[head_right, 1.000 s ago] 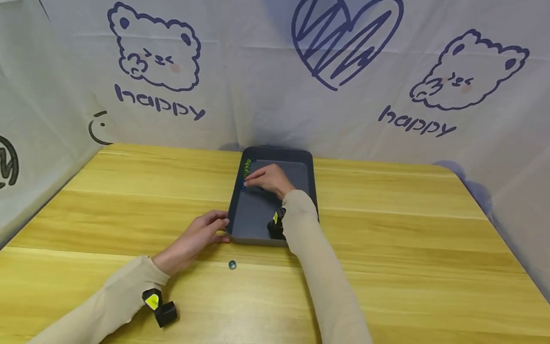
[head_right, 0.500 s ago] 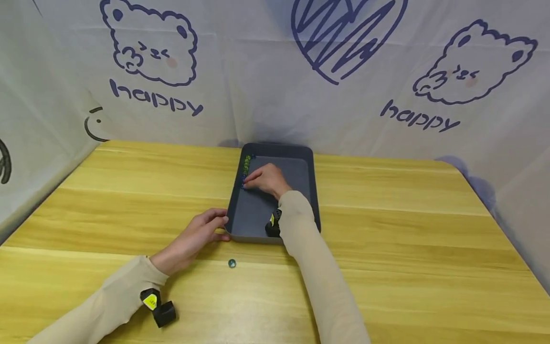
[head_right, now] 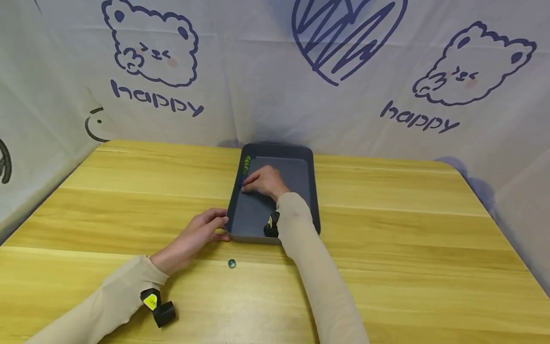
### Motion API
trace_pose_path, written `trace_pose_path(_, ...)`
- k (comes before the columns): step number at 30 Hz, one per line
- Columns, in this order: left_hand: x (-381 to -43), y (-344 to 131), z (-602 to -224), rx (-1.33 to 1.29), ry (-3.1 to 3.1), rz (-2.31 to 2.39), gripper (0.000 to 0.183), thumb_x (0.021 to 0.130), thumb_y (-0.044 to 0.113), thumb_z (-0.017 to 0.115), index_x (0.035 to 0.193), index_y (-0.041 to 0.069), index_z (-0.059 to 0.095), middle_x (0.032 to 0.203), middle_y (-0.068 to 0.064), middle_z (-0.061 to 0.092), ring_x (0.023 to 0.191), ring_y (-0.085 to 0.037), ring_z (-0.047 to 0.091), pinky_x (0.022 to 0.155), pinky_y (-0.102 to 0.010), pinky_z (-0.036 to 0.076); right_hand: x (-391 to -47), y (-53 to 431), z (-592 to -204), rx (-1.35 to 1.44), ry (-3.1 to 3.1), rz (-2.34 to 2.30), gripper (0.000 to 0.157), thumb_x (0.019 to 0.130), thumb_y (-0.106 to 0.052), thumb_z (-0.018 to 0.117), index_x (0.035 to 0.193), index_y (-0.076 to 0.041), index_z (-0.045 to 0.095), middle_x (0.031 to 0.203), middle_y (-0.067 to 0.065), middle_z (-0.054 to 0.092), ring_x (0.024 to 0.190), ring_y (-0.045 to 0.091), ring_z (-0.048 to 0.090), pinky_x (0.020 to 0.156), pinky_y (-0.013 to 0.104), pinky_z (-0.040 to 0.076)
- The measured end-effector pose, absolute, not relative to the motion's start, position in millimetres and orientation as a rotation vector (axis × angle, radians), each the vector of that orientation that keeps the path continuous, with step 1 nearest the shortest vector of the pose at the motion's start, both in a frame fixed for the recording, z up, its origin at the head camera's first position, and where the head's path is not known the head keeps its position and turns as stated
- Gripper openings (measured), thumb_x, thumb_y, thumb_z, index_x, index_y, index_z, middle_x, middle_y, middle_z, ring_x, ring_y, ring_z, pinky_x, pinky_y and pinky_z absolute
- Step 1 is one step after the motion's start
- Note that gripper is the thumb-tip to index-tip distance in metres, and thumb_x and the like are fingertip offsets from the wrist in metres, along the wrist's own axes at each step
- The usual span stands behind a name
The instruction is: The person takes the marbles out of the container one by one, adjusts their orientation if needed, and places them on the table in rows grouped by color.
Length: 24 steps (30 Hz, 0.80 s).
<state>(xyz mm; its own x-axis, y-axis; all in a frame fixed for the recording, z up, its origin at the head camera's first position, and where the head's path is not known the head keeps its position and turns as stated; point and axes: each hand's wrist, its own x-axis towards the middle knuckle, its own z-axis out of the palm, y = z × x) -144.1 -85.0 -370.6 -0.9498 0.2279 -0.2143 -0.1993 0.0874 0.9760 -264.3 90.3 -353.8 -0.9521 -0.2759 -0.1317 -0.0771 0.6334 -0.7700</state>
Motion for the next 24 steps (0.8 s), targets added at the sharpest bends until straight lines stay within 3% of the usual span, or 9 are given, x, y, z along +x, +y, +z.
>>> trace_pose_path(7,-144.3,-85.3,-371.1,0.031,2.061,1.936,0.037,0.101,0.010,0.043,0.133,-0.009,0.045,0.121,-0.024,0.053,0.104,-0.029,0.057,0.081,-0.032,0.056,-263.4,89.6,-352.5,-0.281,2.611,-1.212,0.019,0.083,-0.016,0.077,0.100,-0.006,0.077,0.109,0.009,0.070,0.104,0.024,0.059,0.089,0.036,0.050)
trace_pose_path(24,-143.6,-82.5,-372.5,-0.012,2.056,1.947,0.038,0.101,0.010,0.044,0.133,-0.010,0.045,0.121,-0.024,0.054,0.101,-0.028,0.058,0.079,-0.032,0.056,-268.8,102.8,-345.8,-0.192,2.413,-1.400,0.026,0.082,-0.014,0.078,0.106,-0.003,0.075,0.118,0.010,0.066,0.113,0.024,0.055,0.099,0.039,0.046)
